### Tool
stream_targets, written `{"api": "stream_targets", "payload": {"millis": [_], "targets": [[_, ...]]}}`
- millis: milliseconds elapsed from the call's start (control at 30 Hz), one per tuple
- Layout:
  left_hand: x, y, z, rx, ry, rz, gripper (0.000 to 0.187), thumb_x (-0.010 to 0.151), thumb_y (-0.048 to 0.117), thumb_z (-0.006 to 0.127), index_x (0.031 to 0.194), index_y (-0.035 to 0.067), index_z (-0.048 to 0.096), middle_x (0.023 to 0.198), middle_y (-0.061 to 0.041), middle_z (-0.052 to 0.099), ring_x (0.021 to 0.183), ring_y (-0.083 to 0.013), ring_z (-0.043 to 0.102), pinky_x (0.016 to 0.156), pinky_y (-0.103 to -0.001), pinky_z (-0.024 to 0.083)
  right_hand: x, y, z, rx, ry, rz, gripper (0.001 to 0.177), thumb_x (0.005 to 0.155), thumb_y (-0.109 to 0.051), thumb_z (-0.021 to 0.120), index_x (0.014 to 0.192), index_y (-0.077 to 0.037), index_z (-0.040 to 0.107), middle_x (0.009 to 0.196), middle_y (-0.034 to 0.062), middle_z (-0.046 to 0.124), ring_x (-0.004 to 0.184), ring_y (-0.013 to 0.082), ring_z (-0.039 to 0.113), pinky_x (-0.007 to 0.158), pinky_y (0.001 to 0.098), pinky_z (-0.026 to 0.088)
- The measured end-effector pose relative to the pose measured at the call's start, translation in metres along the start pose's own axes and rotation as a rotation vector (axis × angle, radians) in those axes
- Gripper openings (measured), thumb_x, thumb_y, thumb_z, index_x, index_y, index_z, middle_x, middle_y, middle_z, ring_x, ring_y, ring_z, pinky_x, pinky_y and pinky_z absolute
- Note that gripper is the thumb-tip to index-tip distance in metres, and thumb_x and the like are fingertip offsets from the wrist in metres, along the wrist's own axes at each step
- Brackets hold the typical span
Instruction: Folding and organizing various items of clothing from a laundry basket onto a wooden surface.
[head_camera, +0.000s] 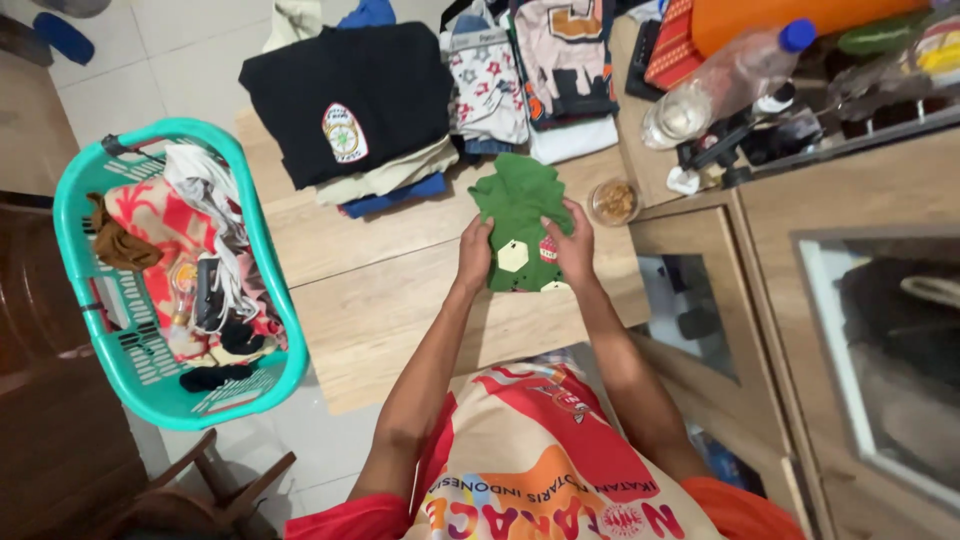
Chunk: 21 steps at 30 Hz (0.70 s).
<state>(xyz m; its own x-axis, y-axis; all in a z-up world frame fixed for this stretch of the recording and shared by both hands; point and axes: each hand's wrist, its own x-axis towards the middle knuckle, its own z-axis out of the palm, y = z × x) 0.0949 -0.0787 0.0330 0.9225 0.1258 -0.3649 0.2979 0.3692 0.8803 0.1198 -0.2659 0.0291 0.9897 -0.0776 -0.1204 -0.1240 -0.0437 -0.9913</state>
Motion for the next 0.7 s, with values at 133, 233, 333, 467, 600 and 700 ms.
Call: {"api": "stream_targets", "payload": {"millis": [133, 233, 333, 467, 600, 700], "targets": [[0.036, 0.023, 0.041, 0.065, -0.046, 0.098, 0.036, 0.107, 0.021, 0.048, 0.128, -0.002, 0.066, 0.116, -0.011, 0.073, 0.101, -0.0143, 0.066, 0.093, -0.030, 0.052, 0.047, -0.028, -0.022, -0.020, 0.023, -0.077, 0.045, 0.092, -0.001, 0.075, 0.134, 0.003, 0.058, 0.128, 0.0124, 0.067, 0.120, 0.0188, 0.062, 0.104, 0.0317, 0.049], [0.069, 0.038, 0.064, 0.182, -0.020, 0.129, 0.033, 0.109, 0.022, 0.053, 0.124, -0.002, 0.069, 0.109, -0.012, 0.074, 0.095, -0.0133, 0.064, 0.086, -0.031, 0.053, 0.088, -0.046, -0.032, -0.006, 0.037, -0.112, 0.046, 0.092, -0.002, 0.075, 0.134, 0.003, 0.056, 0.130, 0.0122, 0.066, 0.121, 0.0185, 0.061, 0.104, 0.0317, 0.048], [0.096, 0.071, 0.090, 0.237, 0.013, 0.241, 0.027, 0.108, 0.019, 0.059, 0.124, -0.002, 0.065, 0.107, -0.011, 0.074, 0.095, -0.0132, 0.064, 0.085, -0.031, 0.053, 0.127, -0.070, -0.037, -0.049, 0.066, -0.179, 0.046, 0.092, -0.002, 0.077, 0.134, 0.003, 0.057, 0.130, 0.0124, 0.066, 0.120, 0.0190, 0.062, 0.104, 0.0323, 0.049], [0.147, 0.108, 0.122, -0.029, 0.025, 0.311, 0.053, 0.096, 0.010, 0.062, 0.142, 0.006, 0.035, 0.114, -0.009, 0.071, 0.103, -0.0152, 0.069, 0.088, -0.030, 0.056, 0.184, -0.102, -0.035, -0.019, 0.098, -0.188, 0.042, 0.092, -0.004, 0.076, 0.131, 0.003, 0.061, 0.122, 0.0109, 0.072, 0.112, 0.0190, 0.067, 0.099, 0.0320, 0.053], [0.200, 0.100, 0.130, -0.028, 0.021, 0.478, 0.049, 0.102, 0.007, 0.065, 0.143, 0.001, 0.038, 0.130, -0.019, 0.063, 0.120, -0.0225, 0.065, 0.099, -0.034, 0.056, 0.235, -0.106, -0.028, -0.085, 0.134, -0.282, 0.040, 0.095, -0.004, 0.076, 0.132, 0.003, 0.061, 0.119, 0.0127, 0.073, 0.110, 0.0237, 0.069, 0.097, 0.0334, 0.054], [0.213, 0.103, 0.137, 0.239, 0.146, 0.404, 0.054, 0.100, 0.009, 0.064, 0.147, -0.001, 0.040, 0.137, -0.027, 0.065, 0.123, -0.0321, 0.067, 0.103, -0.038, 0.055, 0.257, -0.098, -0.019, -0.301, 0.137, -0.164, 0.051, 0.097, -0.011, 0.075, 0.143, -0.004, 0.054, 0.131, 0.0163, 0.070, 0.121, 0.0270, 0.070, 0.104, 0.0379, 0.053]]}}
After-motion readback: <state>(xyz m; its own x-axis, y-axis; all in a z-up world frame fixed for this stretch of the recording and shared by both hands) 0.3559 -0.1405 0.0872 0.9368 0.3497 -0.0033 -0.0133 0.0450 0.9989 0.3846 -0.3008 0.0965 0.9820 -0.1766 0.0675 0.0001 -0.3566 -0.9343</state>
